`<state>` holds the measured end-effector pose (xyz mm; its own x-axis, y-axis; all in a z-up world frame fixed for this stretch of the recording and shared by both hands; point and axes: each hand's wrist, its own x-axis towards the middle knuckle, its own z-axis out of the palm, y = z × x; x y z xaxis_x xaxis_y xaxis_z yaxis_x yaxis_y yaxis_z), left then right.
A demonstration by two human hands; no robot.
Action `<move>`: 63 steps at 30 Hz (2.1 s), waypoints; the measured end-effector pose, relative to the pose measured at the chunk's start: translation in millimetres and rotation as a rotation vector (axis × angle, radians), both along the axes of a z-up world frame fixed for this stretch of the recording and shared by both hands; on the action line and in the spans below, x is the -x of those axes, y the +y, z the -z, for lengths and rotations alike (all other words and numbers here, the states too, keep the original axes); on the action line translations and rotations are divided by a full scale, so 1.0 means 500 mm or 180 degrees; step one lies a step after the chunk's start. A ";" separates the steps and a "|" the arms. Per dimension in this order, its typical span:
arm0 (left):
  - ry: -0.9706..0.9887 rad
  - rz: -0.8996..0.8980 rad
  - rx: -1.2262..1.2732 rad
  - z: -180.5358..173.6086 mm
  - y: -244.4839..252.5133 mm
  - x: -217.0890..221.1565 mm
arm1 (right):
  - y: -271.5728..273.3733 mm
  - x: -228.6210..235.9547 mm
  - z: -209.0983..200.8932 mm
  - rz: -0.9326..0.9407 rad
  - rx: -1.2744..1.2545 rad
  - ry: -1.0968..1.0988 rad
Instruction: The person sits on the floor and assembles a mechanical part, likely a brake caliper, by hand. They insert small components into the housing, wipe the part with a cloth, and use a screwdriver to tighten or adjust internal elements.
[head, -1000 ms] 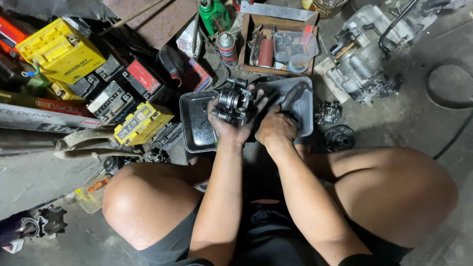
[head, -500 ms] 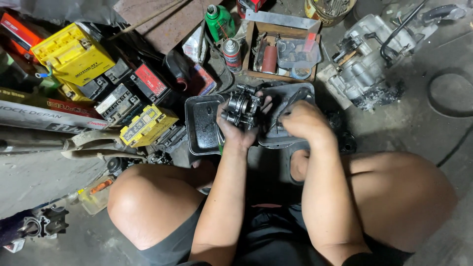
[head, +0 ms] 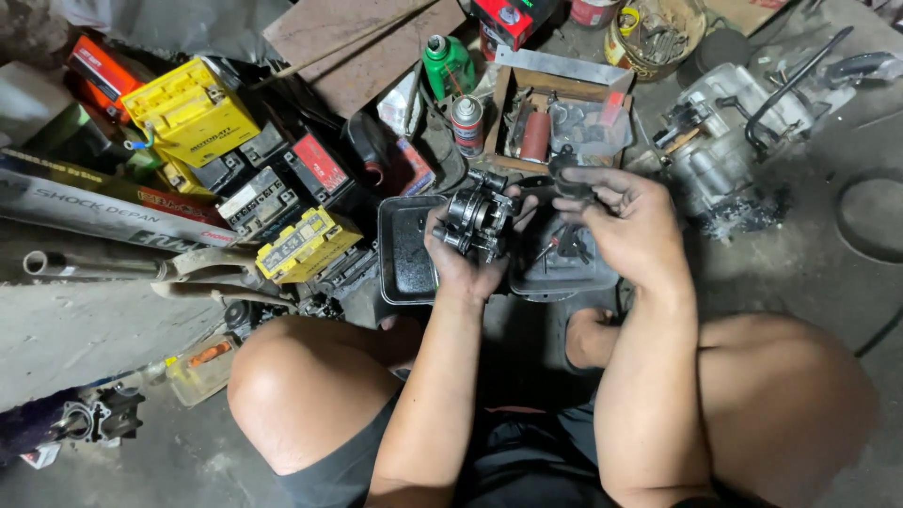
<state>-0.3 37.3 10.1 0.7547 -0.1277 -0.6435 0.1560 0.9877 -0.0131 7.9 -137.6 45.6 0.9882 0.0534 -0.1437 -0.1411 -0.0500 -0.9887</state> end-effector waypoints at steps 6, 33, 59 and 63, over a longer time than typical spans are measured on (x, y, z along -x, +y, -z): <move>-0.0204 -0.0048 -0.0027 -0.016 0.016 0.017 | 0.011 -0.006 0.005 -0.0060 0.0202 -0.0239; -0.0977 -0.0231 -0.0070 -0.052 0.065 0.030 | 0.081 0.004 -0.044 0.0278 -0.0151 -0.0706; -0.1127 -0.0446 -0.0177 -0.125 0.003 0.058 | 0.083 0.037 -0.016 -0.0612 -0.0311 0.0295; -0.0685 -0.0617 -0.0440 -0.153 -0.011 0.057 | 0.097 0.033 -0.033 -0.0778 -0.0395 0.0299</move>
<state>-28.9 32.0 86.6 0.8771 0.1092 -0.4677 -0.0505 0.9894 0.1362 -8.6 -89.3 62.3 0.9265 0.3114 -0.2114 -0.2309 0.0267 -0.9726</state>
